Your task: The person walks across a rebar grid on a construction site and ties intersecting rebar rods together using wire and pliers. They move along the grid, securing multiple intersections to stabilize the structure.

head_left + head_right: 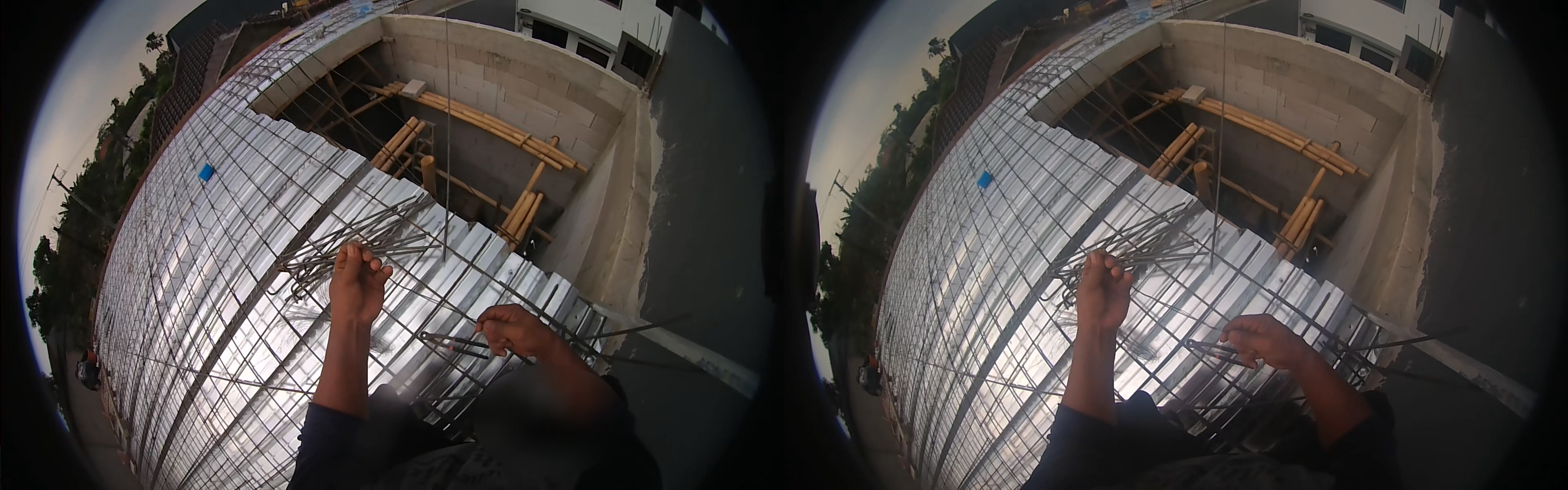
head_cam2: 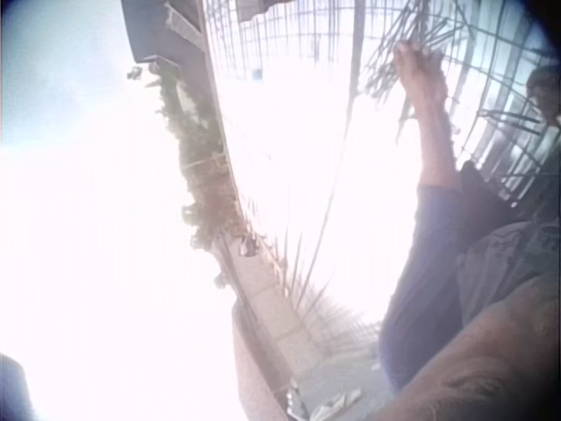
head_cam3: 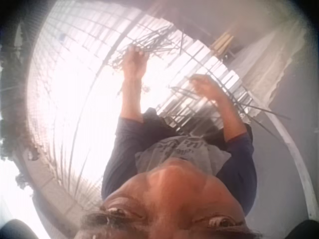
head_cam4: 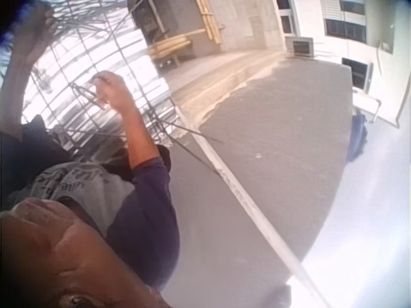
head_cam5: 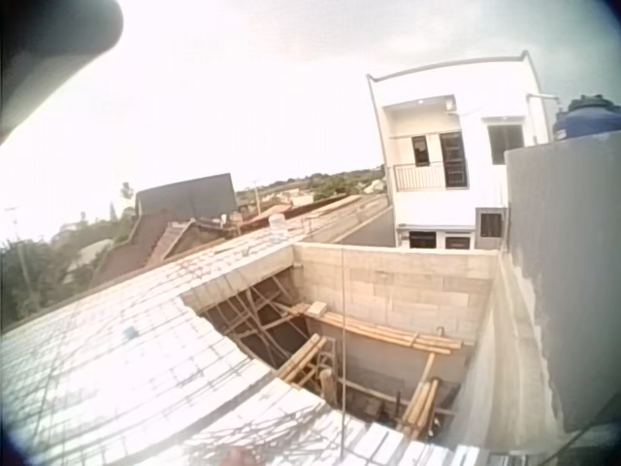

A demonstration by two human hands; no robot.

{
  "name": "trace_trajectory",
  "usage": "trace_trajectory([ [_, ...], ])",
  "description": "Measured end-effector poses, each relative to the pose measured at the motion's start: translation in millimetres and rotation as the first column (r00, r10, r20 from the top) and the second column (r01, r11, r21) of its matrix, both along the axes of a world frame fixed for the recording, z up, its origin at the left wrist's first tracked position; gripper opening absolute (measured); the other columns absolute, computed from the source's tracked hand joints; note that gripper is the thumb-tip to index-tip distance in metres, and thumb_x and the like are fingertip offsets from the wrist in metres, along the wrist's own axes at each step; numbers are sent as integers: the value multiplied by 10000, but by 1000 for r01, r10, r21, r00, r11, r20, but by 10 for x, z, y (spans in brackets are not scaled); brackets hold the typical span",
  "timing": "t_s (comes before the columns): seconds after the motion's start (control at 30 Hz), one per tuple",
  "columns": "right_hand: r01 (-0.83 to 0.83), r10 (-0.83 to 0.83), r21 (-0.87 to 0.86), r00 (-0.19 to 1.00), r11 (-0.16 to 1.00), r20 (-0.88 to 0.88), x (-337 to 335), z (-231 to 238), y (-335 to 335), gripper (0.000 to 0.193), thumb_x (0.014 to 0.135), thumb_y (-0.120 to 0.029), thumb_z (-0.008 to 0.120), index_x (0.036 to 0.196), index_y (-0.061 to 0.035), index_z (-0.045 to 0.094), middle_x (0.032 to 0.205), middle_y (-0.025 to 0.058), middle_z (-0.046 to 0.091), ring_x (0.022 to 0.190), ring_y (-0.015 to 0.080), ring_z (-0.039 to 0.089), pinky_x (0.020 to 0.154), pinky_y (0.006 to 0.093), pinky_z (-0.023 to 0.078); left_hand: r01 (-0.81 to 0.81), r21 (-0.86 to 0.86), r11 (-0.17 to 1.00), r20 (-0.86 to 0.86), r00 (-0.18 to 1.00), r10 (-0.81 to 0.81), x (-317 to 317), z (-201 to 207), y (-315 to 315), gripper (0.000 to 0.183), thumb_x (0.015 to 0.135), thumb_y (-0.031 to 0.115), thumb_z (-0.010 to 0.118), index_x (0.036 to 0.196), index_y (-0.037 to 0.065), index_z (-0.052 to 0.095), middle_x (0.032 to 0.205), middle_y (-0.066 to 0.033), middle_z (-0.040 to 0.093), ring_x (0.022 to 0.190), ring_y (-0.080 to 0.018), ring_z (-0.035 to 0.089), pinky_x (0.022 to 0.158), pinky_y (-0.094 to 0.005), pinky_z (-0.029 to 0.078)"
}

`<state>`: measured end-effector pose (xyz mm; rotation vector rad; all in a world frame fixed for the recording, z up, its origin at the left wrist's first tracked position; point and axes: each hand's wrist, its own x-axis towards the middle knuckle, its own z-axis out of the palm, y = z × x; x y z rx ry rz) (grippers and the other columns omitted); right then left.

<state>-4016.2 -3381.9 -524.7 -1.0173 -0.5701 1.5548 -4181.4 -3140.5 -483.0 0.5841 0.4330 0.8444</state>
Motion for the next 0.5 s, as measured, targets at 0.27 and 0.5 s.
trace_trajectory([
  [0.27, -235, 181, -192, 948, 953, -260, -329, -53, 82, 179, 968, -167, 491, 1031, -16, 562, 553, -52, 317, 429, 46, 247, 406, 217, 237, -86, 93, 992, -48, 995, 91, 13, 69, 8, 95, 932, 191, 574, 916, 115, 519, 775, -31, 567, 661, -144, 562, 575, -296, 485],
  [0.5, -174, 208, -145, 939, 974, 275, -429, 72, 113, 208, 963, -184, 497, 1033, -26, 613, 586, -60, 372, 471, 38, 293, 438, 211, 266, -127, 158, 979, -197, 968, 157, -81, 25, 57, 93, 935, 148, 562, 893, 92, 501, 750, -64, 576, 605, -143, 540, 537, -284, 458],
])
